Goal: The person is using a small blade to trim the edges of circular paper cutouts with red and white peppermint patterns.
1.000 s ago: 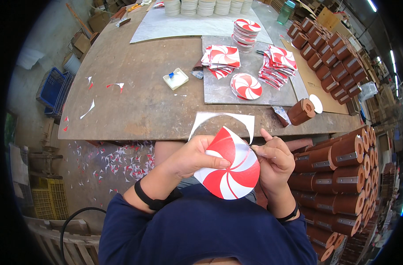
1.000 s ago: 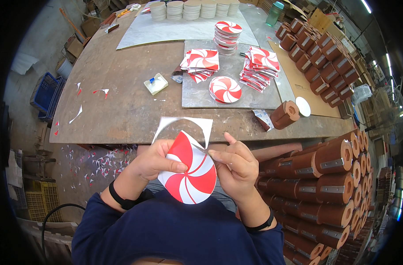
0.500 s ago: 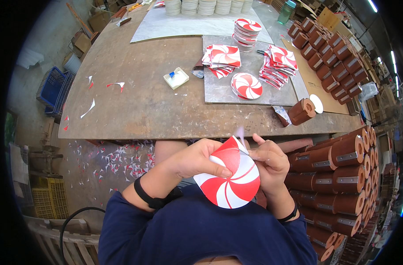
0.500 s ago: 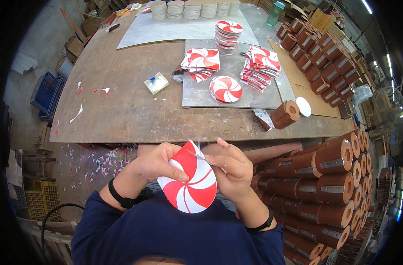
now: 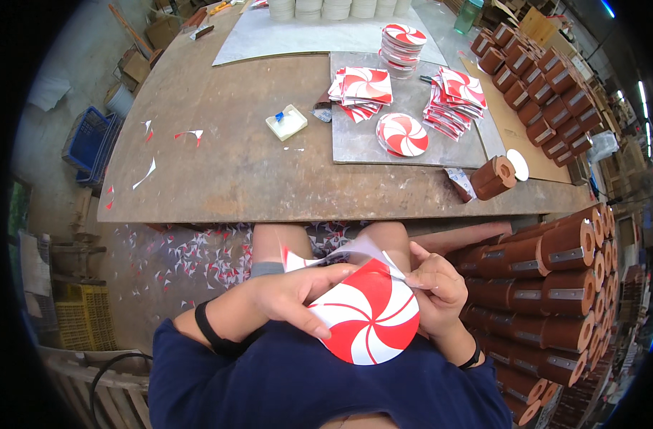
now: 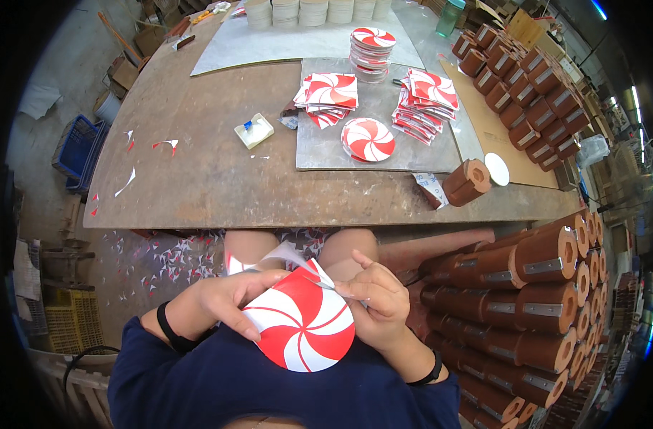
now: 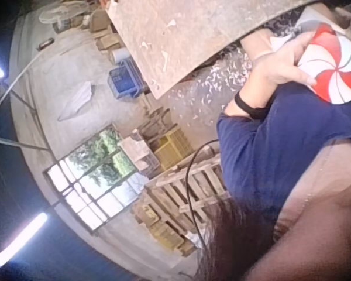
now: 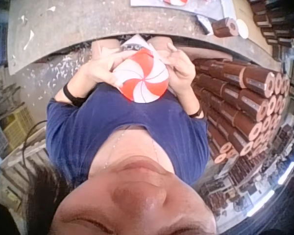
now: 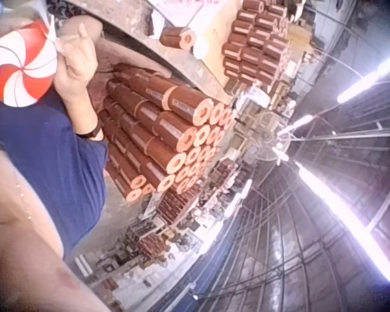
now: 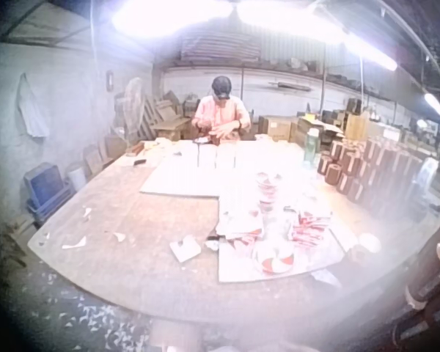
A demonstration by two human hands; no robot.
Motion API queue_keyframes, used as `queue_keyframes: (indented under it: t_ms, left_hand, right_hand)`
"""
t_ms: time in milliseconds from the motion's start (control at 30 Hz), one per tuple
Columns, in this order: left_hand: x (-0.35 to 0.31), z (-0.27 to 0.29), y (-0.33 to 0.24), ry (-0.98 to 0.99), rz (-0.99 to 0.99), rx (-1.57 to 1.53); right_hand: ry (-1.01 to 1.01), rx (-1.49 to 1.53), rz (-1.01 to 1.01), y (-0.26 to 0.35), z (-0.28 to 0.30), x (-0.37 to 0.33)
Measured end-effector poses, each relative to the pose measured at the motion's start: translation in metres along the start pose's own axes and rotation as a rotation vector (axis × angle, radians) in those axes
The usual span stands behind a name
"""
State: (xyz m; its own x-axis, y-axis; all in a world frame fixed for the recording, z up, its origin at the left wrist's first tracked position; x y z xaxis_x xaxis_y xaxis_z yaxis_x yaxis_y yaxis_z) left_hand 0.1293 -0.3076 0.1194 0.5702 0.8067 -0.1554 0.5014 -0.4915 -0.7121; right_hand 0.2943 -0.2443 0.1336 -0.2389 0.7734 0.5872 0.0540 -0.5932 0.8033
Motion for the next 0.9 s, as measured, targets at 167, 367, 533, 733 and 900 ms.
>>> queue_keyframes:
  t_ms: [167, 367, 533, 733, 900]
  left_hand:
    - [-0.003, -0.001, 0.005, -0.330, -0.021, -0.051]
    - [0.000, 0.019, 0.012, -0.637, -0.098, -0.086]
    - [0.004, 0.018, 0.005, -0.702, -0.137, -0.169]
    - [0.005, 0.015, 0.003, -0.687, -0.163, -0.201]
    - [0.003, 0.017, 0.004, -0.669, -0.175, -0.180]
  right_hand:
    - [-0.014, -0.005, -0.016, -0.004, -0.002, 0.000]
    - [-0.065, -0.021, -0.027, -0.010, -0.001, 0.004]
    - [-0.120, -0.015, -0.020, -0.012, 0.003, 0.002]
    - [-0.132, -0.031, 0.002, -0.012, 0.005, 0.003]
    - [-0.121, -0.121, 0.110, -0.006, 0.005, 0.005]
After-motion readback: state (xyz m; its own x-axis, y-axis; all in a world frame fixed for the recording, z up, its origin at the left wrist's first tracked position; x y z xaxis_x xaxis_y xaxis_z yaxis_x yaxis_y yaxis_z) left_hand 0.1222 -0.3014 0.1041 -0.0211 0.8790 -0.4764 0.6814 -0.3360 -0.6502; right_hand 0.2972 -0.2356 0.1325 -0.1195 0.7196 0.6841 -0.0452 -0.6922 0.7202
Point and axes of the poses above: each hand's wrist, its own x-axis towards the middle knuckle, its own z-axis out of the back of the hand, y = z × x, the point moved 4 cm from there along x, towards the middle knuckle, and after that the axes turned 13 degrees about -y, right-handed, at the moved point
